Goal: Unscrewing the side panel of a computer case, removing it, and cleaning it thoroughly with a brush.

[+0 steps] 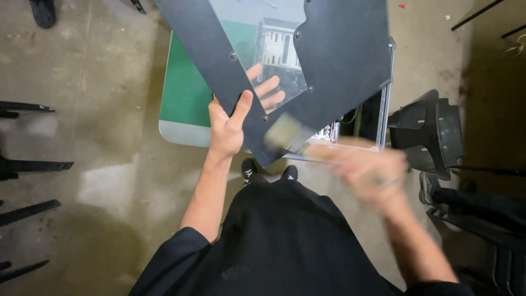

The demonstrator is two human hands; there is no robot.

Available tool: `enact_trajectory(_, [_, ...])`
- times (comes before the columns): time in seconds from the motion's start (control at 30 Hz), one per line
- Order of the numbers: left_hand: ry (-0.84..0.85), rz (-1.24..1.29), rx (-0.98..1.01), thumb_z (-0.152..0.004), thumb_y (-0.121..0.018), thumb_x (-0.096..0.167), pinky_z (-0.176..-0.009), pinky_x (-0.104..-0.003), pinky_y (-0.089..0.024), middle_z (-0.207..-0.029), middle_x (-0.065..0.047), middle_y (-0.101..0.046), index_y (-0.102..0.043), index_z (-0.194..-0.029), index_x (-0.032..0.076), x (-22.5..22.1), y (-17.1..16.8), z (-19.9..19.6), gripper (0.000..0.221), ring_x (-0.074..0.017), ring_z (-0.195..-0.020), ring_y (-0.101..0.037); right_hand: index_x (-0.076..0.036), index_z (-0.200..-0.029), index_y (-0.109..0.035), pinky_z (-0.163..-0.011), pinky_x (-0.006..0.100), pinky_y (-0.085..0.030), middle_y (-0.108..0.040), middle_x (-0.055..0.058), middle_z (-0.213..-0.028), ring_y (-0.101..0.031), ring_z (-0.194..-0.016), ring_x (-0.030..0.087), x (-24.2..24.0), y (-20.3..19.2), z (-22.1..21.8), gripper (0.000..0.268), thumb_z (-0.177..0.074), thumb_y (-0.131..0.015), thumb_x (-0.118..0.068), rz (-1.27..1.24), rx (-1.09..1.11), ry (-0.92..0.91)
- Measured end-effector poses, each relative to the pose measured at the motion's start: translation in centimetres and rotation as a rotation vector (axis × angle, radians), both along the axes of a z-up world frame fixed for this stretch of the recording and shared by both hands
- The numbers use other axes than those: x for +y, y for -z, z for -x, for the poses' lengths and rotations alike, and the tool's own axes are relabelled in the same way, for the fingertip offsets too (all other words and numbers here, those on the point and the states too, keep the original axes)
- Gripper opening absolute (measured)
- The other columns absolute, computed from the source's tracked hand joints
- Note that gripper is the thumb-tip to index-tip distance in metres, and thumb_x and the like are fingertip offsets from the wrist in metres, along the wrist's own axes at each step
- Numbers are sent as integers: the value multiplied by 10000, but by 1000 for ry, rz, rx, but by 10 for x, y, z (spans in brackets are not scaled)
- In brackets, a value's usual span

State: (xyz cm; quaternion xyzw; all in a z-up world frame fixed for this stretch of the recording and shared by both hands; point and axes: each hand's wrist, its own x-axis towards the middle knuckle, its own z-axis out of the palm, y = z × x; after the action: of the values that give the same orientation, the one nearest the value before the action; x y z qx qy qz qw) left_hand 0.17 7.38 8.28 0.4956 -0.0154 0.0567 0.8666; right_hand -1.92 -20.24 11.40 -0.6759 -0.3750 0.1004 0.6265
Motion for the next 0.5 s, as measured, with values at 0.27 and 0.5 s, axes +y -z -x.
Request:
enact_trajectory(0.27, [299,65,-233,-1081,-588,242,-956,-591,-632,-1373,-357,-587,-409,-1499,-52,21,58,-13,541,-547,-1176,-672,223,-1366,-487,-1214,680,-482,-457,385,-1449,-480,-1392,523,-73,-9,-79,552,-1217,-399,-301,132,-740,810])
enact_trajectory(0.5, [483,-72,-379,-1082,-564,206,-1138,-639,-525,-1315,-334,-618,-472,-1375,-137,37,72,-69,460,-517,-1219,-650,-35,-976,-588,-703,258,-298,-517,-8,-875,-418,-772,90,-88,15,-96,348,-1039,-697,-359,-51,-283,689])
